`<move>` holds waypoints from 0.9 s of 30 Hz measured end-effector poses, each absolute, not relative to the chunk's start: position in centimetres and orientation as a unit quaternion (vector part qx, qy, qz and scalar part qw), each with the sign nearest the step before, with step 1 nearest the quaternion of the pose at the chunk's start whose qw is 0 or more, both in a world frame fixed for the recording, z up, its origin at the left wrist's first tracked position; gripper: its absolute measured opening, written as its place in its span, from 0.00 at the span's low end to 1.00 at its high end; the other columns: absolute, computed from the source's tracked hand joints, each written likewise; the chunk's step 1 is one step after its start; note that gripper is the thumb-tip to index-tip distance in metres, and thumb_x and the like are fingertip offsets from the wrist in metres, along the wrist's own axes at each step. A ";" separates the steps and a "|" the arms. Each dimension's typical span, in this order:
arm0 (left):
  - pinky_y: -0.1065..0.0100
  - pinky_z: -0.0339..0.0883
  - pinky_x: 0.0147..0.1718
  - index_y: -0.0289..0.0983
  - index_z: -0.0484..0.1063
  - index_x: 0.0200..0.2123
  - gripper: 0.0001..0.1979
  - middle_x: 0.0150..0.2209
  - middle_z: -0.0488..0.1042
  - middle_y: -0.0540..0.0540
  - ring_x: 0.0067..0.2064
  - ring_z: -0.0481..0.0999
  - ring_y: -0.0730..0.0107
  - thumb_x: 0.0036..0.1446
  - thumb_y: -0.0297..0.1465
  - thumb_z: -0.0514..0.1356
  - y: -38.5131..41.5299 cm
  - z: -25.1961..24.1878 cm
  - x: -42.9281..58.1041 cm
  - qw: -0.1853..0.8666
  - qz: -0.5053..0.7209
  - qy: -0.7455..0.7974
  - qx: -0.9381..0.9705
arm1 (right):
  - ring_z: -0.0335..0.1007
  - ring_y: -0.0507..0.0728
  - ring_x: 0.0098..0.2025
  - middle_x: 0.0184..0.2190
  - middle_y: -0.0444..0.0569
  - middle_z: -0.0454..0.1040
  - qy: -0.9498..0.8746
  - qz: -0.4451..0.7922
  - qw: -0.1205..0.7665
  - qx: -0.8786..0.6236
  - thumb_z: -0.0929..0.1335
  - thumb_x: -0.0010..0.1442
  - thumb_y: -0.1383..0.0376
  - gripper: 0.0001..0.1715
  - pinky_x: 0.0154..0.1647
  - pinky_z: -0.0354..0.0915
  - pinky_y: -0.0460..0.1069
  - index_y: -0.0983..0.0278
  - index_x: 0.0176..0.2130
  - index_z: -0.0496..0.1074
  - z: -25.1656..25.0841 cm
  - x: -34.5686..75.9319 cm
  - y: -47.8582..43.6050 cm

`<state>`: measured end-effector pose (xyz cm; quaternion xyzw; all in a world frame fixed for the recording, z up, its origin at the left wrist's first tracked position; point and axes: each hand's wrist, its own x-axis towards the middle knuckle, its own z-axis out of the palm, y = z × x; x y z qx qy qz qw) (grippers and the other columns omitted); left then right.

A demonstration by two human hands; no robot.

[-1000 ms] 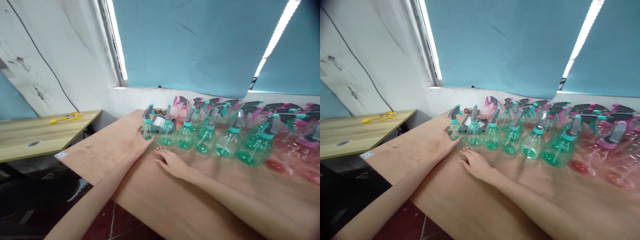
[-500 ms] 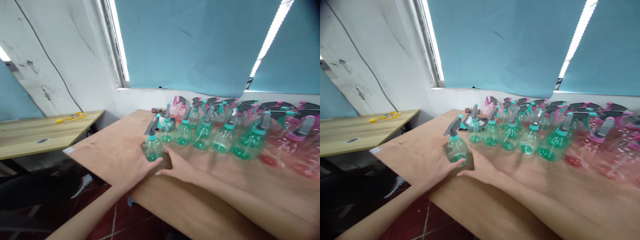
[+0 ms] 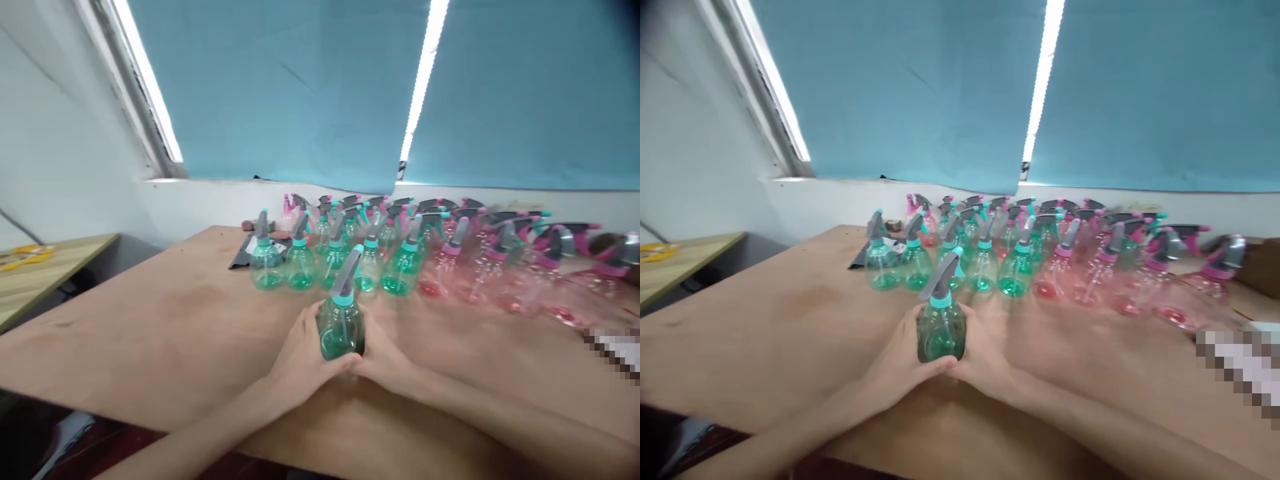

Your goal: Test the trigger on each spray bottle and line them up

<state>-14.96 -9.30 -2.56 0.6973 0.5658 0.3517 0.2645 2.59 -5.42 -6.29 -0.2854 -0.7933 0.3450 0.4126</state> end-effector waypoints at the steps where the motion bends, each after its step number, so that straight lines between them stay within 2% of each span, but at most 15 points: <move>1: 0.41 0.60 0.56 0.42 0.59 0.58 0.40 0.58 0.66 0.35 0.60 0.65 0.39 0.44 0.42 0.70 -8.6 -2.5 -14.2 0.289 0.344 0.548 0.706 | 0.63 0.67 0.60 0.59 0.57 0.64 -0.785 0.345 0.419 -0.299 0.74 0.52 0.62 0.45 0.58 0.64 0.63 0.59 0.62 0.53 -6.4 3.8 -5.4; 3: 0.43 0.64 0.54 0.42 0.57 0.59 0.37 0.56 0.68 0.36 0.58 0.69 0.42 0.49 0.44 0.67 -7.1 -1.9 -12.7 0.332 0.335 0.512 0.718 | 0.63 0.67 0.60 0.59 0.56 0.64 -0.770 0.349 0.426 -0.322 0.76 0.49 0.60 0.49 0.57 0.64 0.63 0.58 0.62 0.51 -6.6 6.2 -5.4; 5: 0.44 0.65 0.53 0.42 0.55 0.60 0.39 0.56 0.68 0.36 0.57 0.69 0.44 0.48 0.43 0.67 -5.8 -0.9 -10.8 0.348 0.339 0.487 0.726 | 0.63 0.67 0.60 0.58 0.56 0.64 -0.762 0.347 0.420 -0.350 0.78 0.46 0.57 0.53 0.56 0.65 0.63 0.57 0.61 0.50 -6.7 8.1 -5.4; 8: 0.48 0.65 0.53 0.42 0.56 0.59 0.38 0.56 0.68 0.38 0.56 0.70 0.46 0.47 0.40 0.68 -4.2 0.8 -7.5 0.345 0.362 0.444 0.744 | 0.62 0.68 0.60 0.58 0.56 0.64 -0.753 0.338 0.414 -0.383 0.79 0.44 0.55 0.54 0.57 0.64 0.64 0.57 0.61 0.51 -6.7 10.0 -5.6; 11: 0.55 0.68 0.43 0.43 0.61 0.56 0.30 0.45 0.71 0.44 0.44 0.73 0.57 0.51 0.39 0.66 -3.0 1.7 -4.3 0.332 0.387 0.396 0.763 | 0.58 0.68 0.63 0.60 0.52 0.62 -0.760 0.320 0.422 -0.376 0.78 0.46 0.55 0.52 0.61 0.61 0.64 0.53 0.62 0.51 -6.3 11.3 -5.8; 13: 0.61 0.67 0.36 0.44 0.64 0.52 0.23 0.36 0.69 0.50 0.35 0.71 0.65 0.54 0.40 0.64 -2.4 1.7 -2.6 0.341 0.403 0.373 0.763 | 0.56 0.68 0.65 0.61 0.49 0.61 -0.763 0.309 0.424 -0.377 0.78 0.47 0.55 0.54 0.64 0.58 0.63 0.49 0.63 0.49 -6.0 12.0 -5.8; 15: 0.65 0.65 0.33 0.44 0.65 0.49 0.18 0.31 0.65 0.54 0.31 0.67 0.70 0.57 0.41 0.62 -1.7 1.5 -1.3 0.355 0.414 0.359 0.757 | 0.54 0.69 0.65 0.63 0.48 0.59 -0.761 0.306 0.422 -0.387 0.78 0.47 0.55 0.56 0.65 0.57 0.63 0.47 0.64 0.47 -5.7 12.7 -5.8; 19: 0.65 0.65 0.34 0.43 0.66 0.48 0.15 0.32 0.67 0.52 0.33 0.68 0.69 0.58 0.37 0.61 -0.7 1.3 0.2 0.362 0.418 0.328 0.766 | 0.56 0.68 0.65 0.62 0.49 0.60 -0.750 0.316 0.437 -0.384 0.78 0.46 0.56 0.58 0.63 0.60 0.62 0.48 0.65 0.47 -5.8 13.9 -5.4; 23: 0.65 0.67 0.37 0.42 0.66 0.45 0.14 0.36 0.69 0.49 0.40 0.72 0.65 0.55 0.25 0.55 0.0 1.6 0.9 0.357 0.427 0.308 0.772 | 0.62 0.66 0.60 0.59 0.50 0.64 -0.753 0.329 0.433 -0.370 0.78 0.45 0.55 0.55 0.59 0.65 0.62 0.50 0.63 0.50 -6.2 15.0 -4.7; 27: 0.64 0.69 0.38 0.42 0.67 0.44 0.16 0.38 0.71 0.49 0.44 0.74 0.62 0.51 0.24 0.54 0.6 1.6 0.4 0.356 0.426 0.314 0.771 | 0.62 0.67 0.60 0.59 0.56 0.65 -0.806 0.314 0.342 -0.368 0.78 0.46 0.52 0.54 0.59 0.63 0.61 0.59 0.64 0.55 -5.8 17.0 -3.5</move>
